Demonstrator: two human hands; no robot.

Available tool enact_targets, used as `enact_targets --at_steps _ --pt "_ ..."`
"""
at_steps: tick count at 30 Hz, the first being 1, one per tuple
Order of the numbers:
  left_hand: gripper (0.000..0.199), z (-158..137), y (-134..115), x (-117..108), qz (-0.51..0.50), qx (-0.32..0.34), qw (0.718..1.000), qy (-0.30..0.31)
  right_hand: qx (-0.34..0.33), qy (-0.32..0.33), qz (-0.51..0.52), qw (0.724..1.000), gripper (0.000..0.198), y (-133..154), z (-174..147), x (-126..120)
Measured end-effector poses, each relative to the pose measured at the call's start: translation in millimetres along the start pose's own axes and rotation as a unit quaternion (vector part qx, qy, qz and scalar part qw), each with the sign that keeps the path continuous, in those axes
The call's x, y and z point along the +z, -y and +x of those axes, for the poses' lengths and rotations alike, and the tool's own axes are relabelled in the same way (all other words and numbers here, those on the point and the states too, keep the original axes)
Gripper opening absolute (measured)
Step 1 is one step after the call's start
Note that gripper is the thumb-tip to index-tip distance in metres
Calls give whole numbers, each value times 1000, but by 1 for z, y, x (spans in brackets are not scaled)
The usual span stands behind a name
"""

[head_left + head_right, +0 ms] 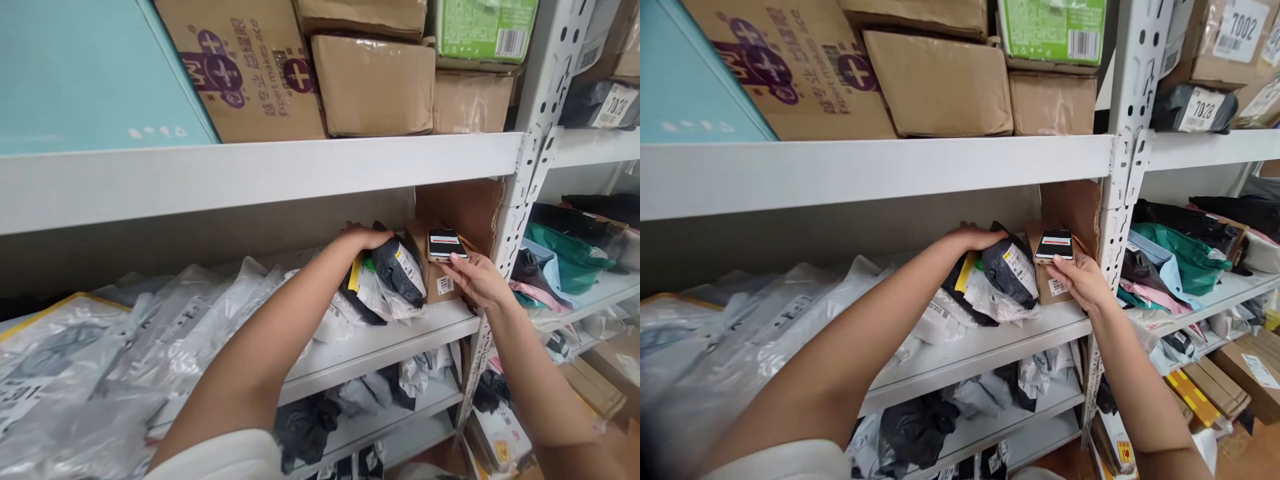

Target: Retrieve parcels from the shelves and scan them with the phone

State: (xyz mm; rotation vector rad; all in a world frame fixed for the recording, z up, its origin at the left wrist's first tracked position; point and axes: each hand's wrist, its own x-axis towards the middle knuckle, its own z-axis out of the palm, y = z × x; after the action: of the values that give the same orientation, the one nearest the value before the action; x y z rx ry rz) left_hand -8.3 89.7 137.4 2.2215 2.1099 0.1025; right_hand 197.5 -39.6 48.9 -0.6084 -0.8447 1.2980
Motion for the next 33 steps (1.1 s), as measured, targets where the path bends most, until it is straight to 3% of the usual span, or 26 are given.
enact_targets --at_steps 2,4,7,9,11,14,15,17,22,27,30,33 --pt "92 1 1 -1 -41 5 998 39 10 -48 -16 999 34 -8 1 -2" --pt "79 3 2 -2 -95 58 989 93 -6 -104 -15 994 43 -21 -2 -2" --pt "61 7 4 0 -138 135 971 138 -121 -168 -23 978 49 -54 -17 0" --pt "59 10 6 2 -154 156 964 148 -216 -164 -129 954 42 -82 -32 2" --pt "59 14 8 5 -157 152 966 135 -297 -115 -315 894 26 -110 -45 5" --pt "64 17 9 7 -133 110 982 82 -363 -41 -528 767 25 -140 -55 6" --pt "67 16 9 6 -121 95 986 68 -369 -31 -566 737 30 -145 -56 6" --pt "71 10 7 2 -101 78 990 60 -359 -11 -613 704 41 -148 -54 7" --pt "75 -14 -3 -17 -34 67 996 43 -345 42 -625 699 51 -146 -30 30" --pt "77 -33 -9 -16 14 84 996 41 -326 11 -619 715 49 -158 -9 63" --pt "84 -44 -5 -8 1 75 996 43 -404 8 -540 738 39 -156 -25 59" --pt "89 -53 1 -1 -6 85 996 33 -496 -86 -476 721 28 -136 -41 46"
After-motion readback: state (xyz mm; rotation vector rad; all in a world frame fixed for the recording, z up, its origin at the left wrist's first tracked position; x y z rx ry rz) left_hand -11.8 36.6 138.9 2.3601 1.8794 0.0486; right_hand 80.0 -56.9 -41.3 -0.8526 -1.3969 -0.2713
